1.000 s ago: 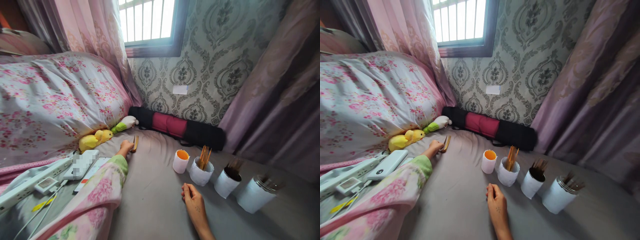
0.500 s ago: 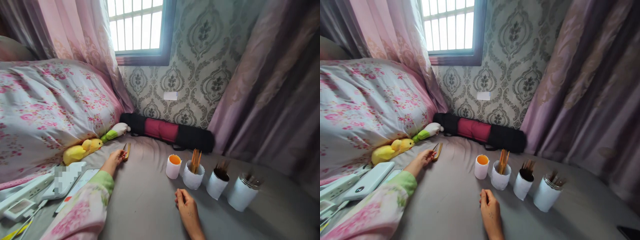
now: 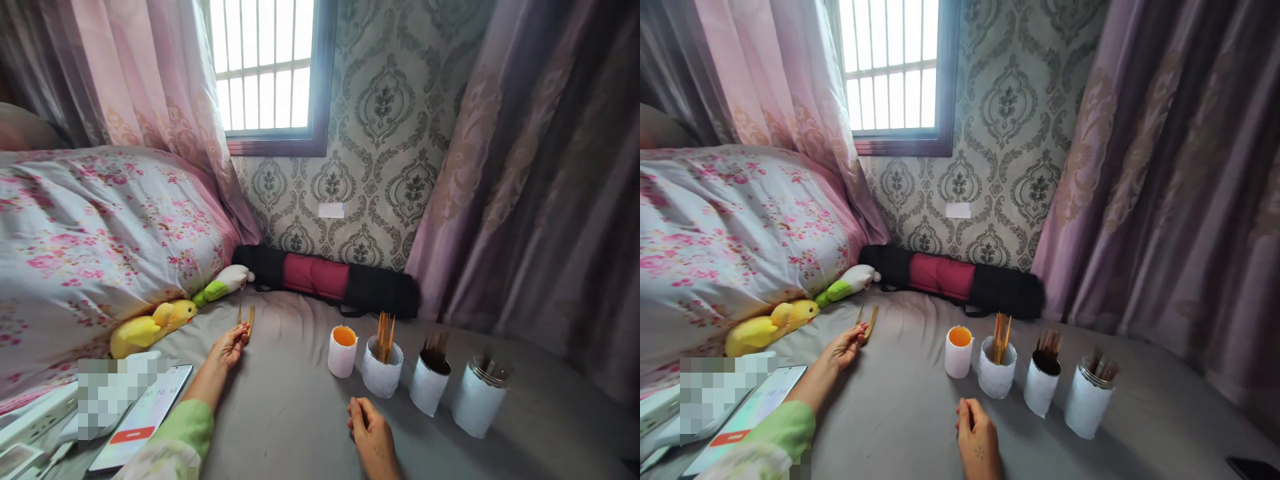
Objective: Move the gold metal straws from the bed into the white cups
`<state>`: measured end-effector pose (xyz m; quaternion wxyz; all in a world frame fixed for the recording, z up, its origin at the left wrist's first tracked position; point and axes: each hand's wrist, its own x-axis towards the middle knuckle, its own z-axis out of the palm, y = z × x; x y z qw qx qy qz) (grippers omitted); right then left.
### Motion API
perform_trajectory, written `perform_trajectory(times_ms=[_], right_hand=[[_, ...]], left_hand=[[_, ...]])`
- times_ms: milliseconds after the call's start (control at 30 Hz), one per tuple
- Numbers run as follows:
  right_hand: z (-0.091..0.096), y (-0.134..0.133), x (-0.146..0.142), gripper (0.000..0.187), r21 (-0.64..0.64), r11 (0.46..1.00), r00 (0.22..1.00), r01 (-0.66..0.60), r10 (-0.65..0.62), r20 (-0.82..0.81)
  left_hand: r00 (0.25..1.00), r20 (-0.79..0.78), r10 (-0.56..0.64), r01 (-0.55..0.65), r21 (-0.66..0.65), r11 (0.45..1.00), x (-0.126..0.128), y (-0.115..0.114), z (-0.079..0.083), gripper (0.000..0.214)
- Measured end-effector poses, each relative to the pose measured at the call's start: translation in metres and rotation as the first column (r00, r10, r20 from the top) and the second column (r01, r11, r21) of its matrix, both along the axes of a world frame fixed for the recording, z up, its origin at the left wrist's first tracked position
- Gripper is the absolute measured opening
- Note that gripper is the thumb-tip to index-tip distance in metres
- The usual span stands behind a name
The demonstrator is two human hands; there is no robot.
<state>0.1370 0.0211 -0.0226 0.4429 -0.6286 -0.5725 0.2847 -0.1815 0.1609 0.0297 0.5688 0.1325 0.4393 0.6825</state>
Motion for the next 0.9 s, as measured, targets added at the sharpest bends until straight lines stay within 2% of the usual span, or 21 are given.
perform_trajectory(times_ms=[200, 333, 533, 767, 900], right_hand=[[0.003, -0.001, -0.001, 0.052, 0.014, 1.0, 1.0, 0.017, -0.017, -0.01], [0.001, -0.001, -0.001, 0.05, 0.015, 1.0, 1.0, 0.0, 0.0, 0.008], [0.001, -0.001, 0.0, 0.046, 0.016, 1.0, 1.0, -0.016, 0.015, 0.027], [0.007, -0.004, -0.002, 0.045, 0.019, 1.0, 1.0, 0.0, -0.001, 0.024], [0.011, -0.005, -0.003, 0.047, 0.029, 1.0, 1.0, -0.003, 0.003, -0.014]], left_hand=[[0.989, 0.135, -0.064, 0.045, 0.14, 0.989, 0.023, -0.03, -0.002, 0.023], [0.984, 0.151, -0.098, 0.071, 0.171, 0.983, 0.047, -0.056, -0.001, 0.023], [0.976, 0.152, -0.154, 0.128, 0.171, 0.977, 0.081, -0.087, 0.001, 0.022], [0.962, 0.12, -0.246, 0.227, 0.153, 0.962, 0.119, -0.118, 0.011, 0.021], [0.943, 0.121, -0.311, 0.299, 0.108, 0.948, 0.143, -0.138, 0.009, 0.022]])
